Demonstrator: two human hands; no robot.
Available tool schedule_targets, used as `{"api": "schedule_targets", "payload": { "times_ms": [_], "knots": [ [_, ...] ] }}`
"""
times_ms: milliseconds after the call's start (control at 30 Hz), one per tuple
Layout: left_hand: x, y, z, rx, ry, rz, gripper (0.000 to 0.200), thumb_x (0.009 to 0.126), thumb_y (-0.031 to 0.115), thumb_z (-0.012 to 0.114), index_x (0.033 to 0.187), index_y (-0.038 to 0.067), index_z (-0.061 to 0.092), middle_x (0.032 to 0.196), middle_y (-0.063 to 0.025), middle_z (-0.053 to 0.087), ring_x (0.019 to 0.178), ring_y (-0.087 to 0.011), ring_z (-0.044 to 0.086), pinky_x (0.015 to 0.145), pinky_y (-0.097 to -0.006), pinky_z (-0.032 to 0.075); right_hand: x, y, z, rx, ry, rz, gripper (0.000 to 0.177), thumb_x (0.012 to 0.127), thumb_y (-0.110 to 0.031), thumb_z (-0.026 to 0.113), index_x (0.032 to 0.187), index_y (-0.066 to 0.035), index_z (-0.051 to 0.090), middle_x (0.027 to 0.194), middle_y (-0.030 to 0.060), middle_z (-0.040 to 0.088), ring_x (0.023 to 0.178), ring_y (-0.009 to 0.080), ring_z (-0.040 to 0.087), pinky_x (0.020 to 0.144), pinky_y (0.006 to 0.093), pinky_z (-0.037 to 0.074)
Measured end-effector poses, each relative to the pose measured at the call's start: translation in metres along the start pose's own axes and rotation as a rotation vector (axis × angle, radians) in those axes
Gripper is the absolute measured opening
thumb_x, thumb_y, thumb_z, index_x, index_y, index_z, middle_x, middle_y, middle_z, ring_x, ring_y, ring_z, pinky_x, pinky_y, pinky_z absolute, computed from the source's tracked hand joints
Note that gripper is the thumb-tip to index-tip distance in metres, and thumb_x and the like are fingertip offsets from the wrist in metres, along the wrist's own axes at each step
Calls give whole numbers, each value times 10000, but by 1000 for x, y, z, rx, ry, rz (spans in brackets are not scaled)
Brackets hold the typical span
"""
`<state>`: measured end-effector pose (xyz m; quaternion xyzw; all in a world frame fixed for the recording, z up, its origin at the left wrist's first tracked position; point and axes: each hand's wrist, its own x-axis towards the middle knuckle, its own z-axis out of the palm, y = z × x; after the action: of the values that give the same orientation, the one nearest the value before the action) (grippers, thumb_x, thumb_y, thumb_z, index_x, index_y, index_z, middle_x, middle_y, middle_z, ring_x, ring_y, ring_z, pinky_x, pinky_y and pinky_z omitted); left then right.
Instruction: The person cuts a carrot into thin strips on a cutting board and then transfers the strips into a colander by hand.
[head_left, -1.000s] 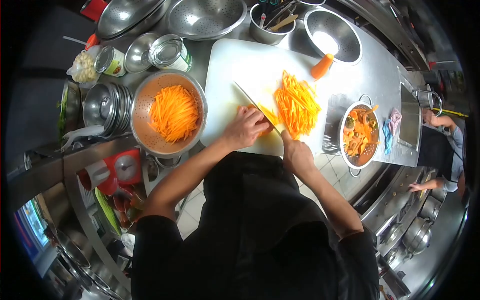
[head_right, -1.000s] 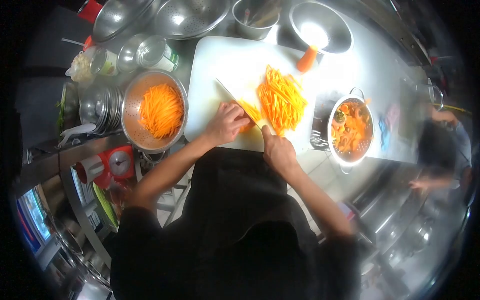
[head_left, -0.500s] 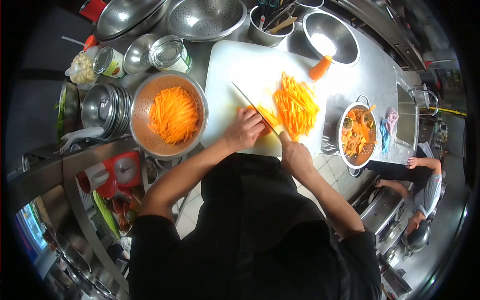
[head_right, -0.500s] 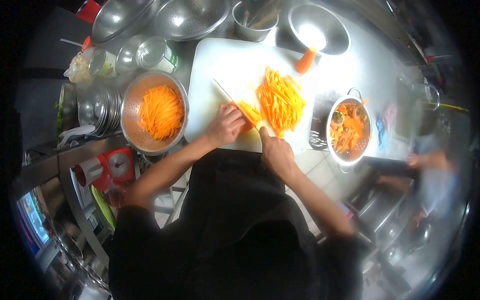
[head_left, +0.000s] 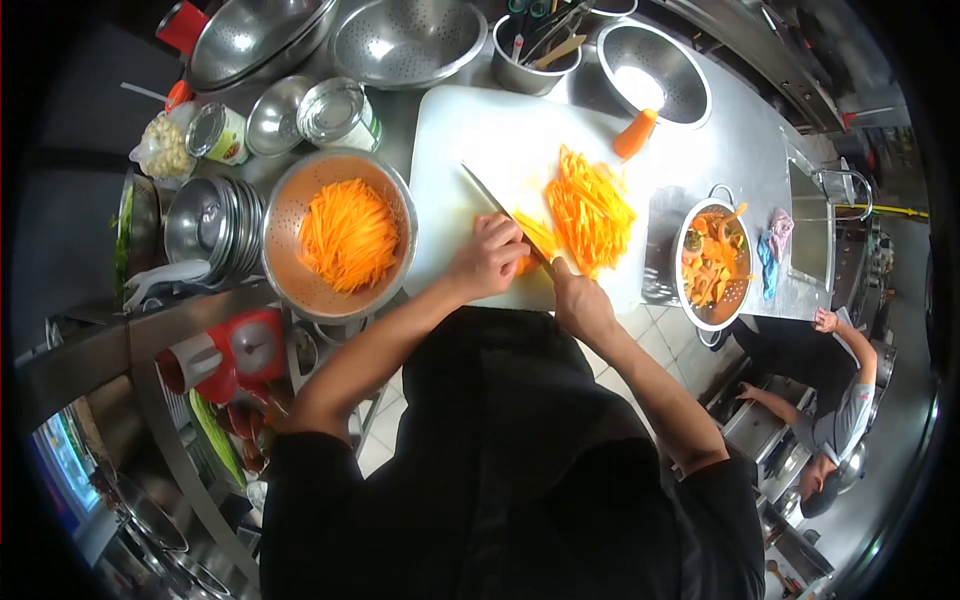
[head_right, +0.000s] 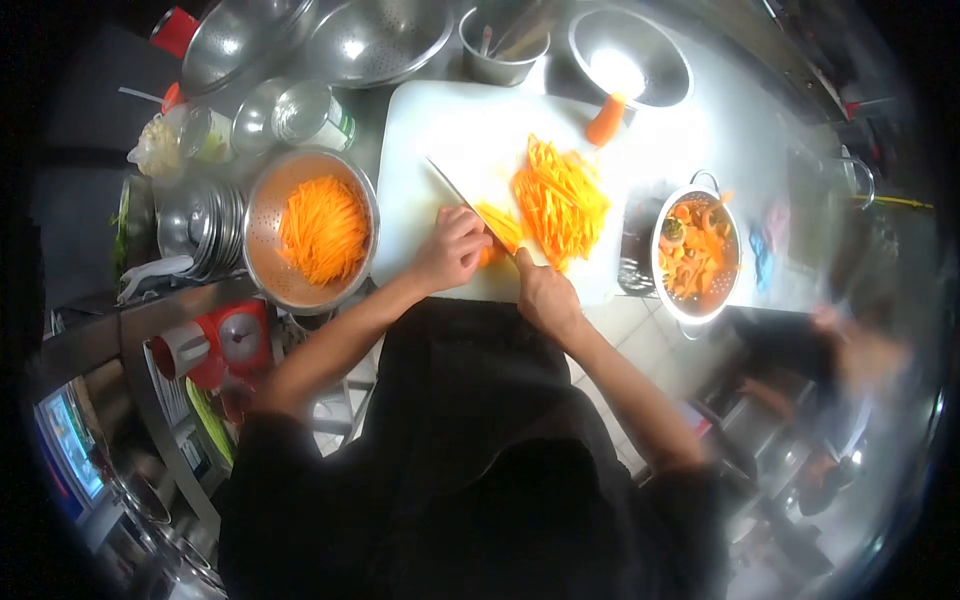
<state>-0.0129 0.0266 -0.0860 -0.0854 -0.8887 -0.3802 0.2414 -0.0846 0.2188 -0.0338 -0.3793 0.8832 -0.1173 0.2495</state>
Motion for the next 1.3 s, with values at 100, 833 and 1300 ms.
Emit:
{"api": "schedule_targets", "payload": {
  "times_ms": [100,833,1300],
  "knots": [
    [1,3,-19,32,191,22,204,657,-26,597,830,73,642,966,-49,562,898,-247,526,818,-419,380,0,6,-8,15,-26,7,251,771,4,515,1011,3,439,659,260,615,640,447,629,612,525,509],
    [-17,3,-19,183,-110,-69,344,670,-35,575,987,46,682,1109,-135,586,944,-356,567,841,-404,497,-15,-21,-6,-57,-22,-12,366,737,22,517,1093,28,431,673,260,615,649,445,618,617,528,492],
    [-20,1,-16,182,-13,-48,328,649,-33,577,966,9,651,1119,-117,596,926,-325,579,805,-399,504,-9,-27,-10,-45,-45,6,383,759,9,503,1131,26,416,679,281,610,671,450,625,625,532,495]
  ]
}}
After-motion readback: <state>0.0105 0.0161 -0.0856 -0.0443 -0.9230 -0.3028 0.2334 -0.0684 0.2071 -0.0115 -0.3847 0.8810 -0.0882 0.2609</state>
